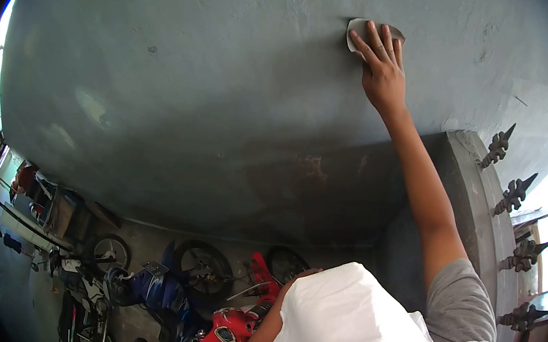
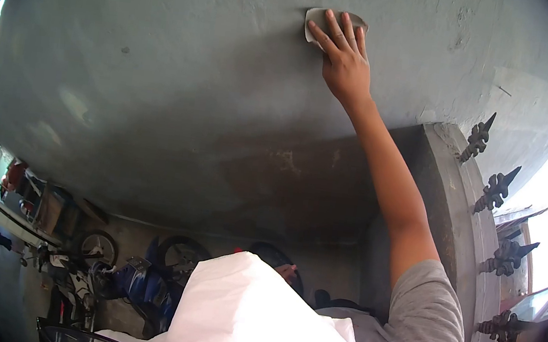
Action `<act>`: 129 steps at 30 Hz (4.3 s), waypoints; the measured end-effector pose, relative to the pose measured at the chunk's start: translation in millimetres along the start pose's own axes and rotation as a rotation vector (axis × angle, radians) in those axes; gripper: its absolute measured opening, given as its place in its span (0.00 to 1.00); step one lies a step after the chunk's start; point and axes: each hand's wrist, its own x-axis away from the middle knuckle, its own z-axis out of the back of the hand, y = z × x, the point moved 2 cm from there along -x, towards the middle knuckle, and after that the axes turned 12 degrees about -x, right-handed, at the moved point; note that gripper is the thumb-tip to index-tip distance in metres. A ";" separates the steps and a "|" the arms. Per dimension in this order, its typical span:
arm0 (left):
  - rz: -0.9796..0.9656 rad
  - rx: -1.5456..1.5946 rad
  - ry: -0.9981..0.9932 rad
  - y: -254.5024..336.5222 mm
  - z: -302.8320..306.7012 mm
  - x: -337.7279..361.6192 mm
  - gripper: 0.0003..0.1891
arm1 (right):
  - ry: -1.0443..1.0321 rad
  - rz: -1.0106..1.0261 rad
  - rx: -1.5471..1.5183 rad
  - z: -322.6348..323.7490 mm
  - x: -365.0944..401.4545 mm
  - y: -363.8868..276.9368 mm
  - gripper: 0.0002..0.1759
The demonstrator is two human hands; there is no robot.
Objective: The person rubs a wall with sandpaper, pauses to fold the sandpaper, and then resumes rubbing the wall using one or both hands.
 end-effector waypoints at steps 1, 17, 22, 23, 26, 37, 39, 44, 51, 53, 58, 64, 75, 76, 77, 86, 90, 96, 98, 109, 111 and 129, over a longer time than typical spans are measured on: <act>-0.004 -0.002 0.001 1.8 0.3 0.5 0.37 | -0.006 0.005 -0.002 -1.5 2.4 -0.8 0.37; -0.044 -0.009 0.056 7.6 -7.6 6.5 0.36 | 0.053 0.005 -0.084 -18.8 6.2 -15.9 0.40; -0.045 0.002 0.072 7.7 -12.1 8.8 0.36 | 0.019 -0.051 -0.079 -33.5 59.3 -19.3 0.40; -0.053 0.001 0.077 8.9 -10.2 8.6 0.36 | 0.018 -0.058 -0.062 -38.2 73.9 -18.2 0.42; -0.055 0.013 0.106 8.7 -9.1 11.2 0.36 | 0.052 0.001 -0.061 -44.5 73.6 -7.7 0.44; -0.064 0.023 0.121 15.5 -17.5 10.1 0.36 | 0.055 -0.009 -0.105 -44.6 46.3 -19.1 0.42; -0.070 0.022 0.116 18.2 -19.0 8.1 0.35 | 0.044 -0.014 -0.102 -57.7 80.1 -23.0 0.42; -0.063 0.004 0.111 19.8 -16.4 8.7 0.35 | 0.036 0.010 -0.147 -45.3 30.7 -34.2 0.39; -0.064 -0.007 0.101 24.4 -12.8 1.7 0.35 | 0.041 -0.027 -0.141 -54.7 46.5 -36.4 0.40; -0.059 -0.012 0.101 23.6 -11.6 2.1 0.35 | 0.037 -0.061 -0.131 -58.0 69.4 -39.9 0.42; -0.042 -0.045 0.083 19.4 -7.6 4.9 0.35 | -0.113 -0.075 -0.148 -38.7 30.2 -50.8 0.39; -0.045 -0.110 0.099 24.6 0.7 20.6 0.35 | -0.072 -0.095 -0.125 -37.2 26.0 -55.3 0.38; -0.098 -0.133 0.062 35.2 15.3 27.0 0.34 | -0.067 0.020 -0.209 -35.0 7.0 -55.5 0.34; -0.094 -0.109 0.048 37.2 16.0 28.3 0.34 | -0.071 0.019 -0.203 -35.6 8.0 -57.0 0.34; -0.098 -0.111 0.046 37.3 16.8 27.4 0.34 | -0.063 0.016 -0.176 -38.1 10.3 -58.2 0.34; -0.168 -0.151 0.102 26.3 20.1 22.1 0.34 | -0.194 -0.091 -0.141 -52.2 66.3 -62.3 0.36; -0.166 -0.106 0.080 24.7 20.2 19.1 0.33 | -0.135 -0.038 -0.218 -41.3 17.3 -60.6 0.36; -0.139 -0.054 0.046 13.2 16.1 10.8 0.33 | -0.150 -0.058 -0.184 -44.4 49.0 -65.0 0.37; -0.115 -0.048 0.036 18.2 18.6 14.3 0.33 | -0.203 -0.078 -0.138 -52.1 74.3 -59.7 0.38; -0.067 -0.083 -0.008 7.3 13.2 7.1 0.35 | -0.141 -0.023 -0.191 -45.0 14.9 -63.8 0.36; -0.055 -0.098 0.008 20.1 14.7 15.4 0.34 | -0.125 -0.022 -0.193 -46.4 32.9 -65.4 0.36; -0.057 -0.076 0.022 32.4 15.0 26.2 0.31 | -0.122 -0.105 -0.210 -47.7 62.9 -68.4 0.37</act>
